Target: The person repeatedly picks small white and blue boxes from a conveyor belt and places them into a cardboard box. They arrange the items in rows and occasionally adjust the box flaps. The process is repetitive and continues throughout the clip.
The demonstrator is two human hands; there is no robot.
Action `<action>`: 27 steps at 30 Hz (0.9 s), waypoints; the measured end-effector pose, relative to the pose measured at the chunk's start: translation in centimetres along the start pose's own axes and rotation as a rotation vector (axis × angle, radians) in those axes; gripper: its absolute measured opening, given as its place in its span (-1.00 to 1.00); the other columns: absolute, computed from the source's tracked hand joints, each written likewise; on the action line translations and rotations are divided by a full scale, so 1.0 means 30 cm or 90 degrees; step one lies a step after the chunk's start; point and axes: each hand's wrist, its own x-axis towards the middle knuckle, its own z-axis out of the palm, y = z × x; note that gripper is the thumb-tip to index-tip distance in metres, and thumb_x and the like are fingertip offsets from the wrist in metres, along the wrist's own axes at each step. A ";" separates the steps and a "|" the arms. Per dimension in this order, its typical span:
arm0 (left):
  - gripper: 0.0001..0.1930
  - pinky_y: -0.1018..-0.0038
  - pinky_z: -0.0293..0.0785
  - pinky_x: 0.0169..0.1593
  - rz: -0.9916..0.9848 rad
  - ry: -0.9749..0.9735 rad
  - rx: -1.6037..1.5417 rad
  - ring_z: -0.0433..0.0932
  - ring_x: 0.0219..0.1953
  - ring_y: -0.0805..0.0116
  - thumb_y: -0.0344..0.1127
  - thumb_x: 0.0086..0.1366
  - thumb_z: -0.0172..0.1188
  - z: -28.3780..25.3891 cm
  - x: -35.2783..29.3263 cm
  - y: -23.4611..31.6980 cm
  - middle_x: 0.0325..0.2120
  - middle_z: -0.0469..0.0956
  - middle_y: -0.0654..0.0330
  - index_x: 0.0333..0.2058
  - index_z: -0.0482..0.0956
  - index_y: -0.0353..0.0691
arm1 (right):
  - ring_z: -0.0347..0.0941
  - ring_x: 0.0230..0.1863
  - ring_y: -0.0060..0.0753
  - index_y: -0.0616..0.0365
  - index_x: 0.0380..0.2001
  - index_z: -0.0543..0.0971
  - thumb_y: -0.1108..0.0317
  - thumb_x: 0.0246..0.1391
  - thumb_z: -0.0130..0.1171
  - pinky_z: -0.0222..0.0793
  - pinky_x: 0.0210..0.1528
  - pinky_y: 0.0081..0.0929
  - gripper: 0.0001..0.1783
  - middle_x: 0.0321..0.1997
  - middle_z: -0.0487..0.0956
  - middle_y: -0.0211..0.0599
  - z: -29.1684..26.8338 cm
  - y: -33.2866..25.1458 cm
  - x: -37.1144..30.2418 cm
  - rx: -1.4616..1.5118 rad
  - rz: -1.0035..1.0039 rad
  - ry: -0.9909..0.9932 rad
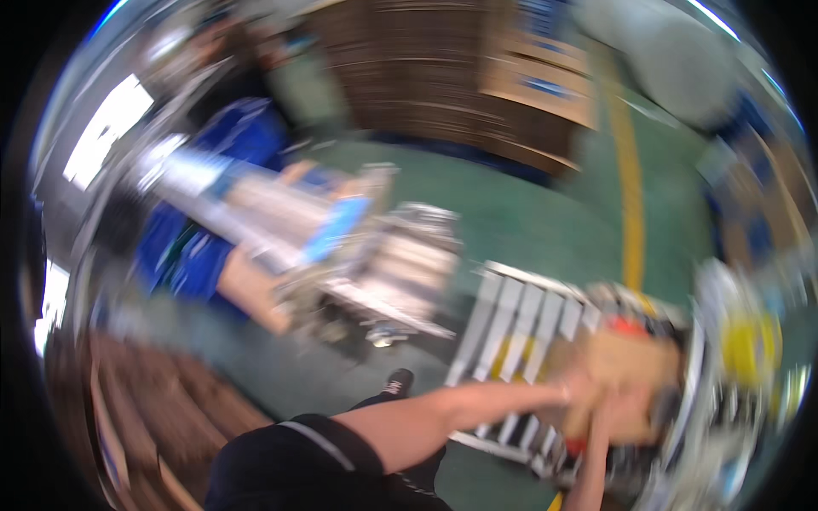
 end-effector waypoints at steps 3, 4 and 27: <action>-0.73 0.32 0.34 -0.19 0.269 -0.142 0.073 0.41 -0.32 0.03 -0.22 0.25 0.01 -0.234 -0.314 -0.006 -0.36 0.40 -0.01 -0.23 0.30 -0.32 | 0.05 0.28 0.08 0.13 0.10 0.36 0.25 0.14 -0.10 -0.15 0.35 -0.11 -0.55 0.22 0.29 -0.04 -0.107 -0.013 -0.316 -0.129 -0.319 -0.220; -0.77 0.33 0.37 -0.24 0.298 -0.169 0.087 0.42 -0.37 0.05 -0.23 0.26 0.01 -0.352 -0.483 -0.033 -0.41 0.42 0.03 -0.27 0.32 -0.29 | 0.17 0.20 0.08 0.11 0.05 0.41 0.22 0.13 -0.06 0.00 0.26 -0.11 -0.57 0.14 0.36 0.00 -0.095 0.046 -0.313 -0.296 -0.458 -0.228; -0.81 0.33 0.45 -0.31 -0.855 0.711 1.233 0.55 -0.35 0.13 -0.23 0.27 0.06 -2.922 -4.126 0.288 -0.39 0.58 0.06 -0.23 0.59 -0.10 | 0.55 -0.52 -0.22 0.19 -0.56 0.59 0.13 -0.07 0.07 0.45 -0.41 -0.33 -0.68 -0.54 0.58 -0.15 0.176 -1.828 -1.153 -0.041 -0.542 -0.866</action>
